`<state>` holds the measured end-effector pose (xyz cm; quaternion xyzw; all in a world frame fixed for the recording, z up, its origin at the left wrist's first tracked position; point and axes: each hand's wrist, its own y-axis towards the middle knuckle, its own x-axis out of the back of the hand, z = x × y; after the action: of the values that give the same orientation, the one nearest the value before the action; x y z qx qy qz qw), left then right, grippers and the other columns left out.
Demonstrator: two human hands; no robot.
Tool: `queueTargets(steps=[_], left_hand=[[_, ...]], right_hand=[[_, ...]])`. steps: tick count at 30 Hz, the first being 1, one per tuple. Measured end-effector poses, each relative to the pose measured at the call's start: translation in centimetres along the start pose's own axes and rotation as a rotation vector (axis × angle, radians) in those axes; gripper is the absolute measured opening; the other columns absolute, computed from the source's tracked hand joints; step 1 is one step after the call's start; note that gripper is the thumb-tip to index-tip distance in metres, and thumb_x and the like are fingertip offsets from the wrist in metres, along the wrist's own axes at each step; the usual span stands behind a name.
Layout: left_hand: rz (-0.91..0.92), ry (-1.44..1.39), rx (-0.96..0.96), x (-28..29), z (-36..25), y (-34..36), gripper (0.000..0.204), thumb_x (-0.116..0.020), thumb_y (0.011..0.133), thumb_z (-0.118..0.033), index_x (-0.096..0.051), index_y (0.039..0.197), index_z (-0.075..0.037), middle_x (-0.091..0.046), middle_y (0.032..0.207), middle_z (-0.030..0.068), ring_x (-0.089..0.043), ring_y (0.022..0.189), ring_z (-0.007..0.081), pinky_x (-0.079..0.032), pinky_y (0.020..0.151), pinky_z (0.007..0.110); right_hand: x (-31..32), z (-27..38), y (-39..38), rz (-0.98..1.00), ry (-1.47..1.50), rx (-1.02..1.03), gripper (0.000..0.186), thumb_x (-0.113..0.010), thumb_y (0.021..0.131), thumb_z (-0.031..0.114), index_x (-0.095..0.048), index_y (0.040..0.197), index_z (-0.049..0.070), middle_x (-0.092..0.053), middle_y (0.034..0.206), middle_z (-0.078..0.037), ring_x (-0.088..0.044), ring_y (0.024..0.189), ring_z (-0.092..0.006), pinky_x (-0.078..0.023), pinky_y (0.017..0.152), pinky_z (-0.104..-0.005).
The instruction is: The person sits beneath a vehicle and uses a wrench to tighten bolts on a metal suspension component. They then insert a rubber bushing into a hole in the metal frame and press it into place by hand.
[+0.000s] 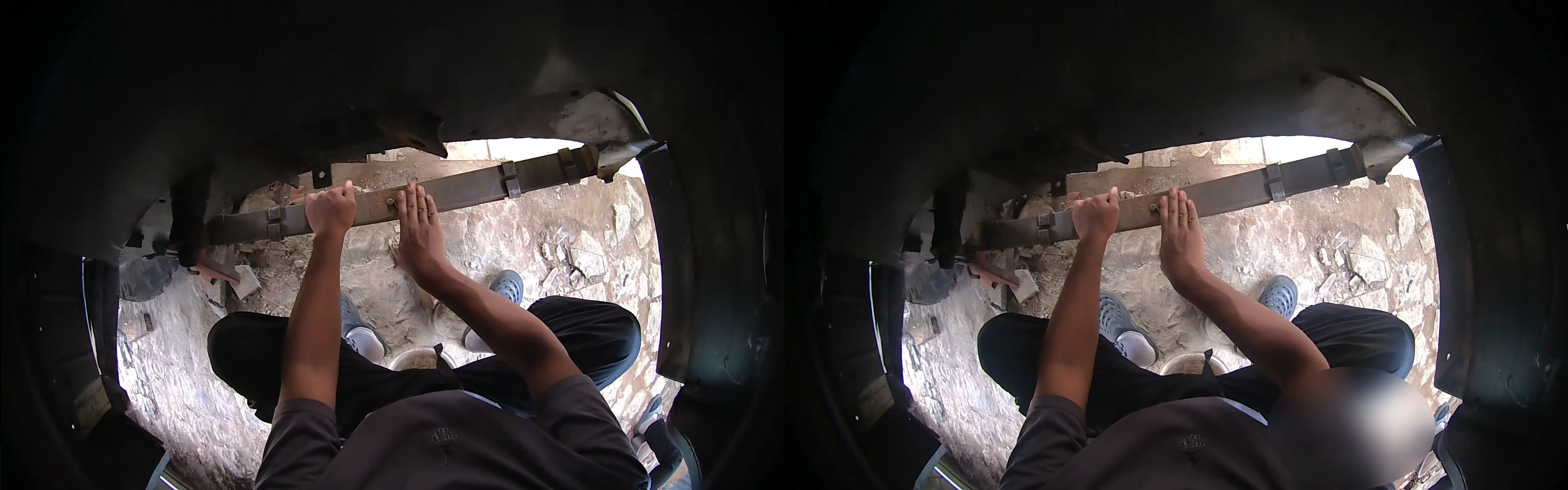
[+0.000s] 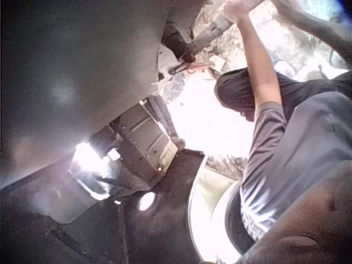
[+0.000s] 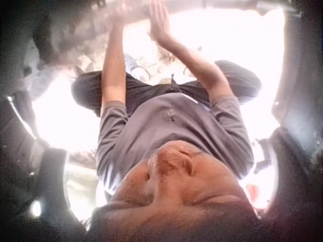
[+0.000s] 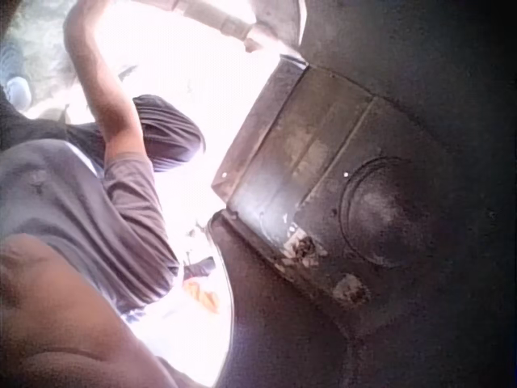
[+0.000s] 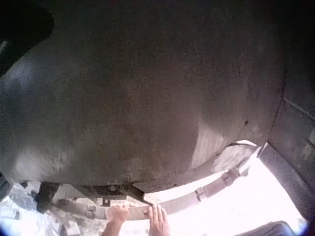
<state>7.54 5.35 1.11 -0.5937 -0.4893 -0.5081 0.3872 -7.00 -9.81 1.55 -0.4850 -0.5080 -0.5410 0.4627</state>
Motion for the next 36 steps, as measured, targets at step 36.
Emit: queueTargets(steps=[36], left_hand=[[-0.034,0.017,-0.025,-0.7,0.3,0.0,0.056,-0.044,0.104,-0.046,-0.082,0.089,-0.008,-0.076,0.088,0.0192,-0.073,0.089,0.0369,-0.050,0.095,0.045]], right_hand=[[0.3,1.0,2.9,0.038,-0.233,-0.041,0.067,-0.044,0.102,0.019,-0.024,0.159,-0.008,-0.024,0.167,-0.028,-0.024,0.157,-0.0391,-0.014,0.130,-0.0472]])
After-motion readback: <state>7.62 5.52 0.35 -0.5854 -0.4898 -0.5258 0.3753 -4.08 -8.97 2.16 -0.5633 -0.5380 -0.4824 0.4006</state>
